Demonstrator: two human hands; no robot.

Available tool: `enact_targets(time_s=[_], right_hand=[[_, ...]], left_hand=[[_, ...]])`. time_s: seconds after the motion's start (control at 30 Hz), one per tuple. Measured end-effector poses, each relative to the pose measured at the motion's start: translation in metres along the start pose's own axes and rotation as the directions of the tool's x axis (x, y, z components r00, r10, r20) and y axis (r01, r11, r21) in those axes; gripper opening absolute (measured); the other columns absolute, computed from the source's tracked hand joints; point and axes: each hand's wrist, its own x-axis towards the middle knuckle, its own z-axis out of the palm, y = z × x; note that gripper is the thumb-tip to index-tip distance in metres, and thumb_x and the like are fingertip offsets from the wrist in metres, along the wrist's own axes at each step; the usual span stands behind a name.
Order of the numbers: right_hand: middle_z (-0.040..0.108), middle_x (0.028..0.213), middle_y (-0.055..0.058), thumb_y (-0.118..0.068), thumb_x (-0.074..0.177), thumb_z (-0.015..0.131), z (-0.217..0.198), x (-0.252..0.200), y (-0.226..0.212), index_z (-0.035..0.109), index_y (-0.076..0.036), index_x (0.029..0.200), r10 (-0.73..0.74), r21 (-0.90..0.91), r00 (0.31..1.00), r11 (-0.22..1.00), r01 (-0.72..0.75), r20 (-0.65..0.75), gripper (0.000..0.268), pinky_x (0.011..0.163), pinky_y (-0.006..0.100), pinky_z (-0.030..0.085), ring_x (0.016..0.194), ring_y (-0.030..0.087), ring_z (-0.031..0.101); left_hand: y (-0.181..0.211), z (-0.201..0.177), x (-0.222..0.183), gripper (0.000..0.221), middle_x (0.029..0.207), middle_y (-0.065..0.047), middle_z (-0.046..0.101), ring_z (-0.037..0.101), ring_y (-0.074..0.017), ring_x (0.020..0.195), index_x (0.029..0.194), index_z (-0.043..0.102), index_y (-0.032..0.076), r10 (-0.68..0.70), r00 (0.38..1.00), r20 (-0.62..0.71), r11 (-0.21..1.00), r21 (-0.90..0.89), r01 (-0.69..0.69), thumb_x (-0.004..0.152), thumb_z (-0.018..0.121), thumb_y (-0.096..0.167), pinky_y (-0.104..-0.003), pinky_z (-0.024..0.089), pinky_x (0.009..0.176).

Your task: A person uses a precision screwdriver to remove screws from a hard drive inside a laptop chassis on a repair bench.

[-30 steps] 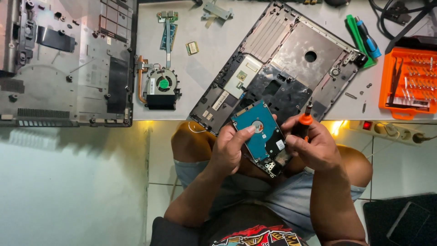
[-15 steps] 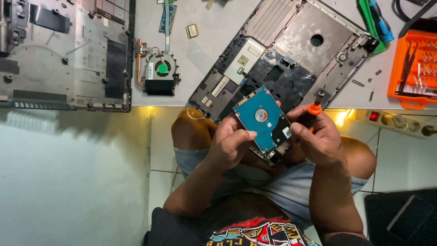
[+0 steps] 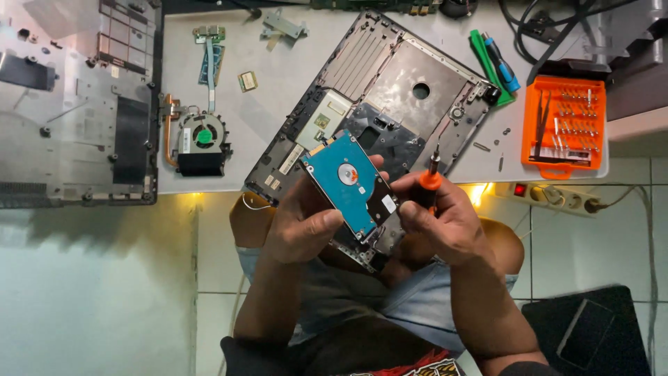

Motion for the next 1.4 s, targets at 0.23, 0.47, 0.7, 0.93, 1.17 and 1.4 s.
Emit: enact_targets(time_s=[0.23,0.47,0.7,0.93,1.17,1.4], right_hand=[[0.053,0.082,0.012,-0.017,0.106,0.055,-0.028,-0.010,-0.022,0.052,0.004,0.137,-0.027,-0.132,0.951,0.991,-0.015,-0.309,0.037,0.048,0.022,0.048,0.064,0.014,0.054],[0.059,0.096,0.013,-0.029,0.111,0.056,-0.026,-0.026,-0.017,0.049,-0.016,0.141,-0.078,-0.173,0.911,0.985,0.008,-0.405,0.033,0.069,0.032,0.051,0.081,0.022,0.057],[0.055,0.095,0.009,-0.043,0.110,0.057,-0.016,-0.025,-0.026,0.047,-0.014,0.144,-0.137,-0.314,0.891,0.949,-0.007,-0.434,0.046,0.070,0.031,0.049,0.079,0.020,0.054],[0.058,0.099,0.012,-0.031,0.112,0.055,-0.057,-0.048,-0.032,0.049,-0.012,0.136,-0.111,-0.279,0.903,0.960,-0.010,-0.416,0.031,0.072,0.030,0.054,0.082,0.022,0.059],[0.057,0.095,0.012,-0.024,0.108,0.053,-0.093,-0.048,-0.037,0.050,-0.009,0.129,0.004,-0.182,0.908,0.979,-0.089,-0.418,0.026,0.071,0.032,0.051,0.081,0.020,0.056],[0.058,0.091,0.013,-0.021,0.108,0.057,-0.092,-0.043,-0.048,0.054,-0.002,0.126,-0.019,-0.522,0.871,0.806,-0.278,-0.492,0.026,0.066,0.026,0.049,0.073,0.017,0.056]], left_hand=[[0.020,-0.046,0.010,0.071,0.149,-0.039,0.045,0.054,-0.0466,0.135,0.152,0.037,-0.004,-0.077,0.996,0.033,0.984,-0.161,0.081,0.092,0.071,0.016,-0.058,0.051,0.107],[0.054,-0.068,-0.009,0.075,0.142,-0.027,0.058,0.061,-0.0408,0.127,0.155,0.038,0.002,-0.256,0.960,-0.117,0.963,-0.121,0.242,0.094,0.072,0.029,-0.051,0.053,0.104],[0.064,-0.075,-0.016,0.074,0.142,-0.022,0.054,0.057,-0.0345,0.129,0.157,0.035,0.007,-0.274,0.961,-0.028,0.950,-0.165,0.265,0.097,0.072,0.028,-0.057,0.055,0.105],[0.019,-0.060,-0.011,0.069,0.145,-0.032,0.049,0.057,-0.0405,0.127,0.153,0.037,-0.010,-0.322,0.934,-0.152,0.864,-0.452,0.224,0.099,0.062,0.025,-0.065,0.049,0.108],[-0.003,-0.029,0.013,0.068,0.132,-0.032,0.060,0.064,-0.0394,0.114,0.148,0.044,-0.007,-0.267,0.922,-0.279,0.943,-0.275,0.190,0.102,0.060,0.040,-0.054,0.061,0.090],[-0.014,-0.036,0.030,0.072,0.134,-0.033,0.059,0.064,-0.0415,0.116,0.152,0.040,-0.006,-0.312,0.899,-0.307,0.937,-0.258,0.237,0.103,0.058,0.044,-0.055,0.062,0.091]])
